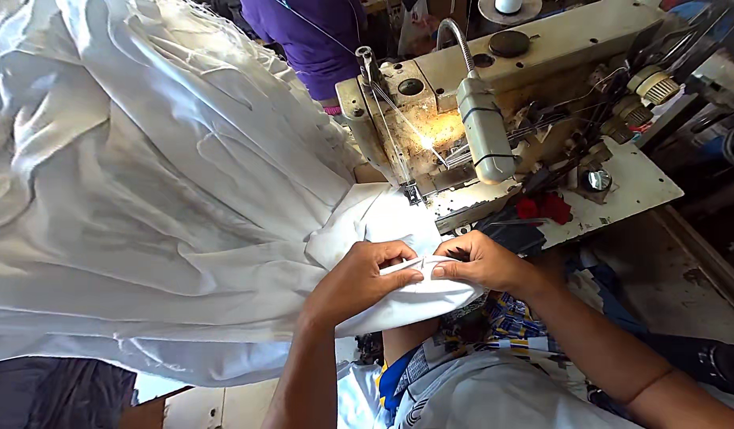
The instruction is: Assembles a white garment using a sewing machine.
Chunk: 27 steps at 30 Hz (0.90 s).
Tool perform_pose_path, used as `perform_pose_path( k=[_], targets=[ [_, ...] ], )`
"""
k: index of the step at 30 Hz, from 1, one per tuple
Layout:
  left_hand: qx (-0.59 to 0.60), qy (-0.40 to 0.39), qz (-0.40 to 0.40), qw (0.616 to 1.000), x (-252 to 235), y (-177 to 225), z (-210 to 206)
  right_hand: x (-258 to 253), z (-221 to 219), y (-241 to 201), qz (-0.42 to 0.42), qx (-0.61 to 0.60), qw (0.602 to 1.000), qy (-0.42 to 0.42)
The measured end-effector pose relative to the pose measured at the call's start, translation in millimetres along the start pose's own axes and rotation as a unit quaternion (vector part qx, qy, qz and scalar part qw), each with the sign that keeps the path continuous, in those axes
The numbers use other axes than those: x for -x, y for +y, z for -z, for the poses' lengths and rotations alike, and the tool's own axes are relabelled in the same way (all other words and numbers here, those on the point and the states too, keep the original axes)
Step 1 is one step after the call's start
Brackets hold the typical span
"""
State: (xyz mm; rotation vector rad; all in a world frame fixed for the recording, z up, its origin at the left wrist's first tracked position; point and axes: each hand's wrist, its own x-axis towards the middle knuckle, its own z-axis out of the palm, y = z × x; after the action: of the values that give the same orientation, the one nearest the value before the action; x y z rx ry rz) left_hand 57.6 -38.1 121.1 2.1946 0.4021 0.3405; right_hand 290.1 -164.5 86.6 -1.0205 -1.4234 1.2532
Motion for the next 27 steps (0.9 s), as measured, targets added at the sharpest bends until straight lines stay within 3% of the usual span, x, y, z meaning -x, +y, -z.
perform_pose_path(
  k=[6,10,13,19,27],
  targets=[
    [-0.092,0.205,0.002,0.974,-3,-2,-4,-10,-2,28,-0.007,0.022,0.999,0.048],
    [-0.091,0.367,-0.078,0.923,-19,14,2,-15,-5,59,-0.005,0.065,0.997,0.051],
    [-0.092,0.426,-0.151,0.887,-31,40,21,-16,-5,66,-0.019,0.075,0.996,0.044],
    [-0.119,0.436,-0.188,0.872,-64,76,66,-15,-2,62,-0.040,0.055,0.997,0.020],
    [-0.083,0.378,-0.193,0.902,-82,85,81,-14,-2,61,-0.043,0.044,0.998,0.019]
  ],
)
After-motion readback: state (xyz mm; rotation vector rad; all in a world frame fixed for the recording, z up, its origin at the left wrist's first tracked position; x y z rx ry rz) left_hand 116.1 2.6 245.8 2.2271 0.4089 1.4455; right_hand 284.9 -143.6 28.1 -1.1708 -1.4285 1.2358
